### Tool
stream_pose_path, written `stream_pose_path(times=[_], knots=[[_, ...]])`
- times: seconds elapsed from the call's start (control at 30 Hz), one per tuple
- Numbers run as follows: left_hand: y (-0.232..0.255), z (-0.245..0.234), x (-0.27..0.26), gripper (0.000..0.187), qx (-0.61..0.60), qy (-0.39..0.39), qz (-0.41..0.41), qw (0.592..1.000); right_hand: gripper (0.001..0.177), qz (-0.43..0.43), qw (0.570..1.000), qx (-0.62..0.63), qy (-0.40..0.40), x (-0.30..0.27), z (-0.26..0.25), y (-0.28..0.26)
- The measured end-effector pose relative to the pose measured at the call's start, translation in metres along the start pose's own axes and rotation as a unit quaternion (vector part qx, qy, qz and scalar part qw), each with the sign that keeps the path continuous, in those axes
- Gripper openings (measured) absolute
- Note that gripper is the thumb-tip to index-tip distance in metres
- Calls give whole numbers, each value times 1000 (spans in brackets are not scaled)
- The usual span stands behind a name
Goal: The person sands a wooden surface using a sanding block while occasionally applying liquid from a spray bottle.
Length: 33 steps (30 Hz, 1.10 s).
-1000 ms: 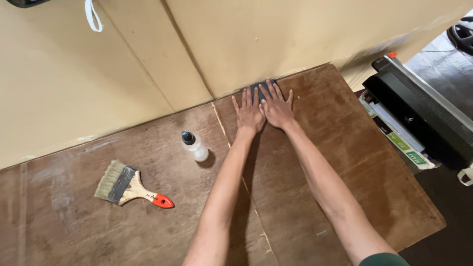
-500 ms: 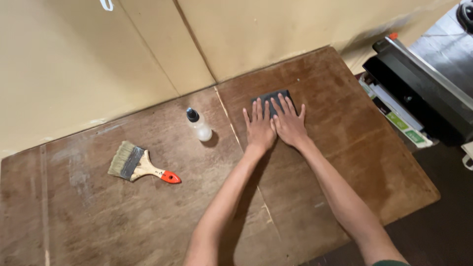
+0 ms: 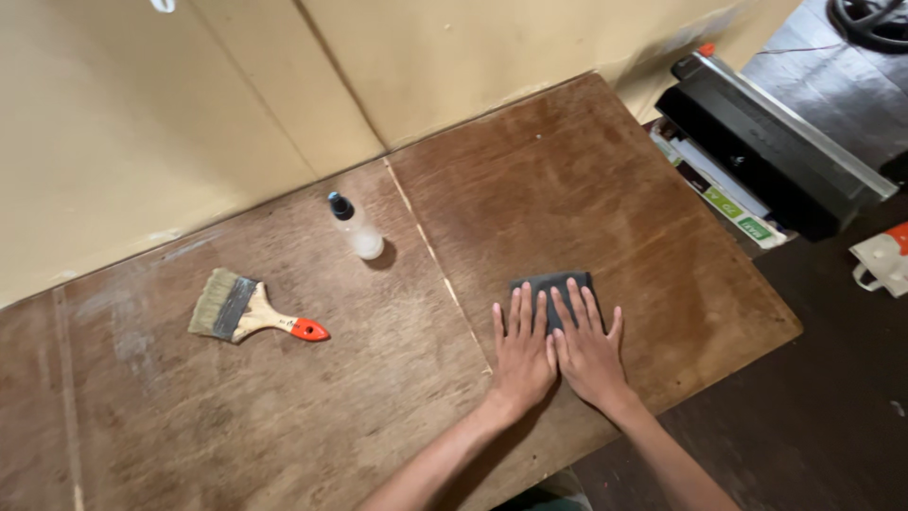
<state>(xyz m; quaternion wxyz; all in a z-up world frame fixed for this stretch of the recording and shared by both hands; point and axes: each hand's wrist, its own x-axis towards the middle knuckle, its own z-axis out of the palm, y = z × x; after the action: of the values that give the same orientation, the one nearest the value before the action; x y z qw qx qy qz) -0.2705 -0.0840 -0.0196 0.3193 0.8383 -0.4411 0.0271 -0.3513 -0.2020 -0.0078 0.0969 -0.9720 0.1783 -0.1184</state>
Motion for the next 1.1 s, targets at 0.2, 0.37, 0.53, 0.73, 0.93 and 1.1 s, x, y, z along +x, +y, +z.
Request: stream_pose_path(times=[0.2, 0.37, 0.53, 0.73, 0.93, 1.1], knots=[[-12, 13, 33, 62, 9, 18, 6, 1000, 66, -7, 1000, -19, 4, 35, 9, 17], [-40, 39, 96, 65, 61, 7, 23, 998, 65, 1, 1000, -30, 6, 95, 29, 50], [-72, 71, 173, 66, 78, 23, 18, 997, 62, 12, 999, -30, 21, 170, 51, 87], [-104, 97, 265, 67, 108, -8, 4, 994, 60, 23, 999, -37, 31, 258, 70, 124], [-123, 114, 332, 67, 121, -26, -19, 992, 60, 31, 999, -30, 22, 324, 78, 150], [-136, 126, 370, 65, 108, -25, -36, 993, 59, 39, 998, -32, 24, 363, 86, 163]])
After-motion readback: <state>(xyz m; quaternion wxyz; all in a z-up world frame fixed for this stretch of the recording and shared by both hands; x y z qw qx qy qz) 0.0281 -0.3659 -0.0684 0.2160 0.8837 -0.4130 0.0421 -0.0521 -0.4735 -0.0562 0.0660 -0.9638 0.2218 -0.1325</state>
